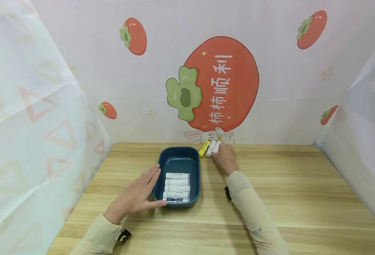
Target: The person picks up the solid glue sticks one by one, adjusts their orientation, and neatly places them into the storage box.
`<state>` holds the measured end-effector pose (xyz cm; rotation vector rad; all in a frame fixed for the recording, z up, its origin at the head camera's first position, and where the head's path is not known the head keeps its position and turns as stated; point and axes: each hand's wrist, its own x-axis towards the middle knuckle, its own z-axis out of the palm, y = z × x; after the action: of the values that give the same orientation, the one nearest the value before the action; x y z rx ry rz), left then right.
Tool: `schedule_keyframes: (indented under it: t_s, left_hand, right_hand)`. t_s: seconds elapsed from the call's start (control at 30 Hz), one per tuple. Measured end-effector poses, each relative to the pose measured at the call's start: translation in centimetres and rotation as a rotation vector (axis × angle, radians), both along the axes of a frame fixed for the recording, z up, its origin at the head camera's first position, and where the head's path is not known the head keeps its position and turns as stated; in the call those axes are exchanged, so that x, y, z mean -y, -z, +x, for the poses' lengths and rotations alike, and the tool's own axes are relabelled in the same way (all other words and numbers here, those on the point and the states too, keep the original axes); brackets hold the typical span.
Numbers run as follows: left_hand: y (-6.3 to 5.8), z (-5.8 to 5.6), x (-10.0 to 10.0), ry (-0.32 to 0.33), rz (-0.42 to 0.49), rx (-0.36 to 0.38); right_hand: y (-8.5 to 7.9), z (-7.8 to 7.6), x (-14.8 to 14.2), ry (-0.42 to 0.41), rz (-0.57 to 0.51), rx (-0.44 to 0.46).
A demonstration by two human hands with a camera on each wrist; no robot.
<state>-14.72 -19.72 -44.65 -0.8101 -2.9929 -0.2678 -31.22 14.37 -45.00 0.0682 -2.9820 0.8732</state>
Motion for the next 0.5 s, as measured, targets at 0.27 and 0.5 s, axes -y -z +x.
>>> schedule_keyframes:
  t_s: [0.27,0.5]
  left_hand:
    - [0.03,0.1,0.07,0.0,0.003,-0.002]
    - [0.15,-0.02,0.1,-0.006,0.002,0.002]
  right_hand:
    - [0.31,-0.35,0.21,0.026,0.076,0.004]
    - [0.28,-0.51,0.02,0.053,0.096,0.022]
